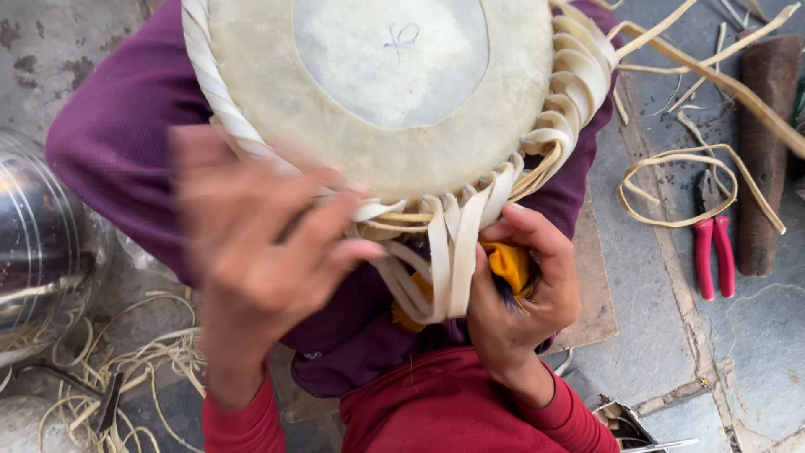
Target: The person braids a white strip around the rim of a drum while seated on the floor. They use both hands to weave the strip through existing loops and pull it tight, occasionally using a yellow cloth to assist with tension.
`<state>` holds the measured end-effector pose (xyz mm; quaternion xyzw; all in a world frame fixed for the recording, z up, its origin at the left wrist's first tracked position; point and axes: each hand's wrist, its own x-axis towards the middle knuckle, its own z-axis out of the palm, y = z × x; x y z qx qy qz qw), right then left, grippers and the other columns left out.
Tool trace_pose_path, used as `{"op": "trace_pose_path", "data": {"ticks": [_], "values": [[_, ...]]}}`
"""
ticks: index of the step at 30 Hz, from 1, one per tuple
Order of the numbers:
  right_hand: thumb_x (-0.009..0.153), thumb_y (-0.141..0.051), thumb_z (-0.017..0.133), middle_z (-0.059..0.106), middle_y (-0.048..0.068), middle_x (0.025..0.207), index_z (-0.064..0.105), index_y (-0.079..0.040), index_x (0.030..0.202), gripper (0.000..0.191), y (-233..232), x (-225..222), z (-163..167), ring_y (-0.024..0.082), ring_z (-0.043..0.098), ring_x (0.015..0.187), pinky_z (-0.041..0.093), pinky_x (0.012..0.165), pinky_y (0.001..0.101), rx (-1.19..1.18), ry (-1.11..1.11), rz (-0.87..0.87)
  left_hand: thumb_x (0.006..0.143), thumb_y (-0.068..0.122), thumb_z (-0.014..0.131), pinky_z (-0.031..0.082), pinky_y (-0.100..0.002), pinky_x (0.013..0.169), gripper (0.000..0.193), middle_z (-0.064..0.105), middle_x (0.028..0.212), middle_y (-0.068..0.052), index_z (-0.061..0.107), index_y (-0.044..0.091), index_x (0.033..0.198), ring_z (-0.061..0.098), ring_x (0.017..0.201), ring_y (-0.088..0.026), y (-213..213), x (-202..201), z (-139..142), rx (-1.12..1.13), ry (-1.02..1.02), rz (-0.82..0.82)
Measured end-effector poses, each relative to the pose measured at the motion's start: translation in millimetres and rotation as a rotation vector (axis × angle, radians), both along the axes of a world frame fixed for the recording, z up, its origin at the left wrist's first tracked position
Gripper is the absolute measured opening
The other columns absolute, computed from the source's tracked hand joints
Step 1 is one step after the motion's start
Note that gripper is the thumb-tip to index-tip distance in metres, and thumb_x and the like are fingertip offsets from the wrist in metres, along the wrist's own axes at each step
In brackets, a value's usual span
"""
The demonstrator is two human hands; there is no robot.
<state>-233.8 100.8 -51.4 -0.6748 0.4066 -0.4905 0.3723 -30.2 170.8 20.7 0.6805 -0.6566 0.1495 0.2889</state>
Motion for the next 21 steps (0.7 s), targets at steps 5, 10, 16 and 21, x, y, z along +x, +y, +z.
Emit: {"op": "trace_pose_path", "data": {"ticks": [5,10,16,21], "values": [[0.095,0.008,0.081,0.070,0.007,0.100,0.063,0.002,0.127,0.036,-8.2,9.4,1.4,0.009,0.068,0.088,0.055,0.083,0.0214,-0.184,0.088,-0.068,0.085,0.034,0.093,0.037,-0.049,0.116,0.032,0.063,0.099,0.002,0.075,0.014,0.103,0.064,0.104,-0.021,-0.5,-13.0,-52.6,-0.109,0.260,-0.009],[0.092,0.007,0.076,0.068,0.012,0.112,0.061,0.004,0.129,0.040,-5.5,7.0,10.3,0.015,0.069,0.100,0.056,0.088,0.0259,-0.325,0.256,-0.104,0.088,0.032,0.092,0.034,-0.049,0.121,0.033,0.060,0.100,0.001,0.070,0.015,0.104,0.061,0.107,-0.021,-3.2,-41.7,-59.0,-0.169,0.317,0.103],[0.099,0.010,0.071,0.065,0.007,0.116,0.055,-0.001,0.134,0.040,14.8,4.6,10.0,0.011,0.065,0.106,0.054,0.101,0.0249,0.271,-0.249,-0.010,0.091,0.027,0.090,0.032,-0.050,0.120,0.025,0.059,0.102,0.001,0.072,0.016,0.105,0.060,0.109,-0.021,-9.5,-60.7,-64.0,-0.164,0.276,0.130],[0.095,0.009,0.072,0.064,0.004,0.111,0.055,-0.003,0.122,0.034,14.4,-6.1,-18.1,0.009,0.064,0.103,0.054,0.095,0.0238,0.302,-0.284,-0.053,0.093,0.027,0.091,0.032,-0.049,0.120,0.025,0.059,0.105,0.002,0.074,0.015,0.107,0.059,0.112,-0.019,-8.9,-60.3,-61.9,-0.170,0.210,0.077]]}}
